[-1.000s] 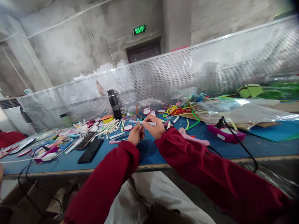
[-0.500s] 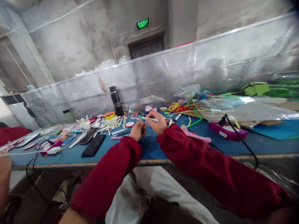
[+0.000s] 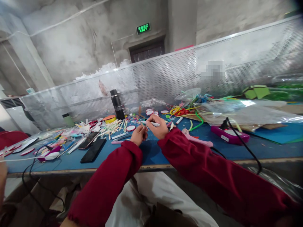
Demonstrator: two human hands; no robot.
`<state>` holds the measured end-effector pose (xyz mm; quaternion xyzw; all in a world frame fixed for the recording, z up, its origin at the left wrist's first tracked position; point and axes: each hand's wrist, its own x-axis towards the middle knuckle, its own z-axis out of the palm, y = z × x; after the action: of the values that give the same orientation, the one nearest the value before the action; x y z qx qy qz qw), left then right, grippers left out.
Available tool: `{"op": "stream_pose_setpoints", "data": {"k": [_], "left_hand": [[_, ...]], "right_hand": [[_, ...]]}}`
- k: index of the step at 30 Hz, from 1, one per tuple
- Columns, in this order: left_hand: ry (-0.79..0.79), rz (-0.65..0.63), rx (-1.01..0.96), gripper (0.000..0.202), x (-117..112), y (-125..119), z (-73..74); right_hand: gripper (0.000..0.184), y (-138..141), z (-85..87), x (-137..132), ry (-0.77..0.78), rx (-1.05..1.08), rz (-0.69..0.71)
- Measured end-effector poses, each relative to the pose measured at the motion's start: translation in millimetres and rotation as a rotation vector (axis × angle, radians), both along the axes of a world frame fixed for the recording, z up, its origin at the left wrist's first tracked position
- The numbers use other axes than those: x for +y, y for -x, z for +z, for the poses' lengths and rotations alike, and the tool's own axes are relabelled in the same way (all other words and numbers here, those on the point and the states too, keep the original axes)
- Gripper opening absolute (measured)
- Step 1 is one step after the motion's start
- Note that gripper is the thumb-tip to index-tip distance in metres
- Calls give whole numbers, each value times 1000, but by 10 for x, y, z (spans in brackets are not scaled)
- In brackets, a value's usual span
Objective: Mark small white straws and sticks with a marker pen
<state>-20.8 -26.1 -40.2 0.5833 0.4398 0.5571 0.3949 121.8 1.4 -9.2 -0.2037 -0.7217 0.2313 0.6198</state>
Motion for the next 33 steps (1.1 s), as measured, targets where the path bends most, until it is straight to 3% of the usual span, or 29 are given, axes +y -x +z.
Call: {"op": "stream_pose_setpoints", "data": {"k": [33], "left_hand": [[-25,-14,-13,53,18,-4,-15]], "right_hand": [[11,18,-65,72,-25,4,4]]}}
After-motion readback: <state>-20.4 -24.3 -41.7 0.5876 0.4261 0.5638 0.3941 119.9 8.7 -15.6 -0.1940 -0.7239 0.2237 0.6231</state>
